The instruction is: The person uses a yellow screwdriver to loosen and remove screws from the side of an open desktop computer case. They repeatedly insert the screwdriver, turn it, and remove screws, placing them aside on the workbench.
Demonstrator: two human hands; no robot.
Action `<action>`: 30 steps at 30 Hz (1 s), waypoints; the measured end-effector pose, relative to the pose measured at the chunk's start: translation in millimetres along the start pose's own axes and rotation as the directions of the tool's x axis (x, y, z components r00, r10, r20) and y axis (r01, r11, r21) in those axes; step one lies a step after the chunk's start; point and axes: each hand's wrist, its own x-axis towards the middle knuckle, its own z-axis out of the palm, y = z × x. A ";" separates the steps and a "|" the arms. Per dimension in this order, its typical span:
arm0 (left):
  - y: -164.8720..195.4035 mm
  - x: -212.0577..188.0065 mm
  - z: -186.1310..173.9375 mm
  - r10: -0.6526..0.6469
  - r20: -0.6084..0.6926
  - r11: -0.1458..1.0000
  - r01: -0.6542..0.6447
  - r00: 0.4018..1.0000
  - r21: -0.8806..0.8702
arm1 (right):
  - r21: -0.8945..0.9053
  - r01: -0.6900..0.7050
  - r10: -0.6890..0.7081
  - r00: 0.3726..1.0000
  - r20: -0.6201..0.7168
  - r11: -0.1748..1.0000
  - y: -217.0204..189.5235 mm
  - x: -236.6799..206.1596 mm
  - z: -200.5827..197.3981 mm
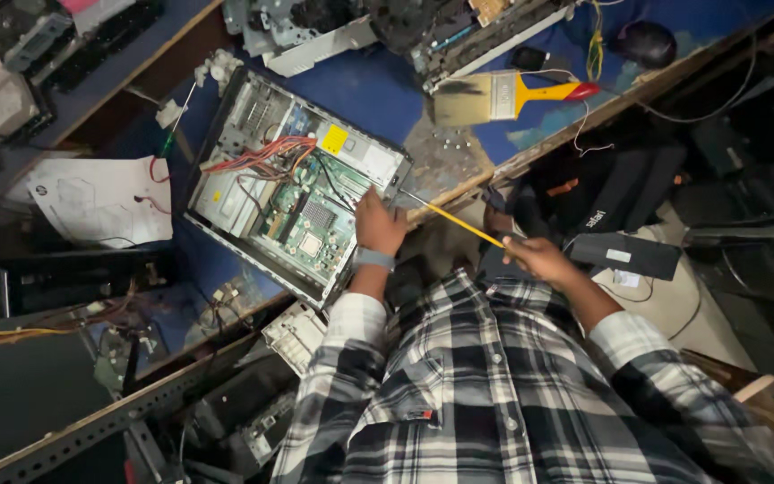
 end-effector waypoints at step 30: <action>122.6 134.8 86.5 -0.010 0.353 0.994 -0.029 0.936 0.106 | 0.320 -0.020 0.156 0.900 -0.407 0.947 87.7 -92.6 -140.5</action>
